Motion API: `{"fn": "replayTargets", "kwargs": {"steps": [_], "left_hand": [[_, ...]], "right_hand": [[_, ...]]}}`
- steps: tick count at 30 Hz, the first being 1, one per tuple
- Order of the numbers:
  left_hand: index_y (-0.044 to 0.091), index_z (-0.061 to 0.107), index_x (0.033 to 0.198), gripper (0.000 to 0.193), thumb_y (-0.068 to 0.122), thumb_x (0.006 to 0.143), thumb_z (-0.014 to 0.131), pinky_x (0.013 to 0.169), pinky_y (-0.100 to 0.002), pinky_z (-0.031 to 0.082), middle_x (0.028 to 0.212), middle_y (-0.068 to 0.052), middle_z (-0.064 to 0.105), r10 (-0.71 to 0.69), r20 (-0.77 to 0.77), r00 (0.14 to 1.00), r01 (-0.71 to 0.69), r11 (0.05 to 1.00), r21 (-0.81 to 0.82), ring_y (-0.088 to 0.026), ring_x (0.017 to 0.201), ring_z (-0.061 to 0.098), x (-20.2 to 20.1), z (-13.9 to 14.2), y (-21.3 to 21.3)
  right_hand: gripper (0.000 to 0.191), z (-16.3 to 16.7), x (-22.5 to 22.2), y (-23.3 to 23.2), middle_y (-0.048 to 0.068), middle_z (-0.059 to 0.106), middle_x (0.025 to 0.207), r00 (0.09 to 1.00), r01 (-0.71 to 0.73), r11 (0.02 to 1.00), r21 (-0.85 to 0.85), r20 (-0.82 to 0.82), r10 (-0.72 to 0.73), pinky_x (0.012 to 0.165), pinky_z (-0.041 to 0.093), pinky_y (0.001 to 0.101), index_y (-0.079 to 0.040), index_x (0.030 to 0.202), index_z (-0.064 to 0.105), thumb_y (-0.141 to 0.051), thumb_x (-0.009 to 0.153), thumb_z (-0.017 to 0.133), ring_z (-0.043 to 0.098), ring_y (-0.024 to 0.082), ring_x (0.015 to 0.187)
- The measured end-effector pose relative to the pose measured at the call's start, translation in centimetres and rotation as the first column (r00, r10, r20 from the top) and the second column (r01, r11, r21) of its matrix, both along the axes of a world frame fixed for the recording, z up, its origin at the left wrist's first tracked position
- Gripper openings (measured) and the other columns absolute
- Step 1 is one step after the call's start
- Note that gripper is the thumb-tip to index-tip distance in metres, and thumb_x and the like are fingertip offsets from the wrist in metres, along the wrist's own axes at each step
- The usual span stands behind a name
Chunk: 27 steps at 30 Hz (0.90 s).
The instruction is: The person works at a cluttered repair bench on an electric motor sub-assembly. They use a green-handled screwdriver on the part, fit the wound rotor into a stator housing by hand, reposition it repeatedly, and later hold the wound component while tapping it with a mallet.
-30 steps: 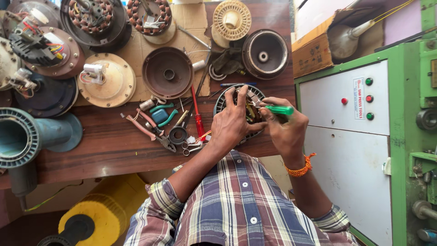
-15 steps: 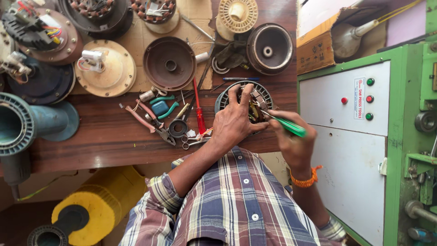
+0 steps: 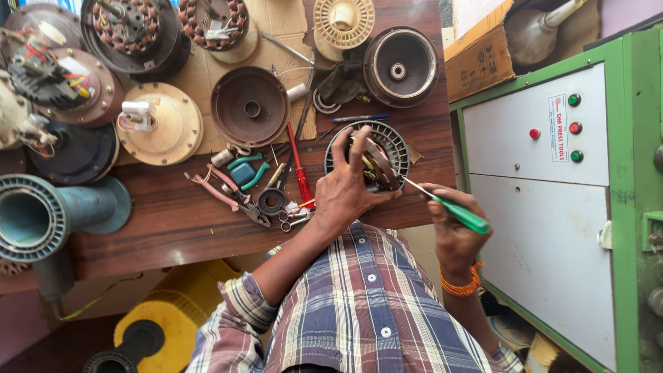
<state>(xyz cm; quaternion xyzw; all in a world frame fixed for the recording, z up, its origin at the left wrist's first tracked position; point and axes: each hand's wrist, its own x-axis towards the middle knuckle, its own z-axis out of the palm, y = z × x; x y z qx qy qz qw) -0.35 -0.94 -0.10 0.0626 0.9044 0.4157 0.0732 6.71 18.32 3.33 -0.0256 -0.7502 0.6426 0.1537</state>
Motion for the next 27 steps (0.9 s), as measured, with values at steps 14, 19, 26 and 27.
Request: {"fn": "replayTargets", "kwargs": {"steps": [14, 19, 26, 27], "left_hand": [[0.03, 0.02, 0.15, 0.117, 0.05, 0.062, 0.094, 0.065, -0.059, 0.06, 0.16, -0.019, 0.022, 0.011, 0.145, 0.989, -0.009, 1.0, -0.018, -0.051, 0.086, 0.072, -0.7, 1.0, -0.1], [0.029, 0.018, 0.151, 0.117, 0.051, 0.064, 0.092, 0.065, -0.057, 0.061, 0.16, -0.019, 0.022, -0.004, 0.116, 0.993, 0.005, 1.0, -0.01, -0.051, 0.086, 0.072, -0.6, 1.4, 0.1], [0.025, 0.016, 0.152, 0.122, 0.045, 0.061, 0.094, 0.063, -0.056, 0.062, 0.159, -0.027, 0.021, -0.013, 0.115, 0.993, 0.018, 0.999, -0.042, -0.048, 0.085, 0.073, -0.6, 1.5, 0.5], [0.025, 0.016, 0.152, 0.123, 0.043, 0.06, 0.095, 0.063, -0.055, 0.062, 0.16, -0.027, 0.021, -0.011, 0.11, 0.994, 0.017, 0.999, -0.048, -0.047, 0.085, 0.073, -0.6, 1.5, 0.5]], "right_hand": [[0.018, 0.9, -1.4, -3.0, 0.017, 0.075, 0.118, 0.992, -0.112, 0.962, 0.25, -0.03, 0.123, 0.09, 0.062, 0.03, -0.001, 0.112, 0.069, -0.002, 0.095, 0.076, 0.075, 0.022, 0.108], [0.019, 1.4, -1.5, -3.8, 0.018, 0.074, 0.119, 0.989, -0.113, 0.93, 0.351, -0.049, 0.139, 0.093, 0.063, 0.0325, 0.0, 0.112, 0.069, 0.0, 0.094, 0.075, 0.074, 0.026, 0.111], [0.018, 1.8, -1.8, -5.1, 0.017, 0.073, 0.118, 0.988, -0.053, 0.897, 0.44, -0.108, 0.112, 0.093, 0.061, 0.0346, 0.001, 0.112, 0.067, 0.003, 0.094, 0.073, 0.074, 0.027, 0.111], [0.018, 1.9, -1.8, -5.2, 0.018, 0.073, 0.119, 0.986, -0.057, 0.892, 0.449, -0.116, 0.122, 0.094, 0.061, 0.0349, 0.001, 0.112, 0.067, 0.003, 0.095, 0.072, 0.074, 0.028, 0.112]]}}
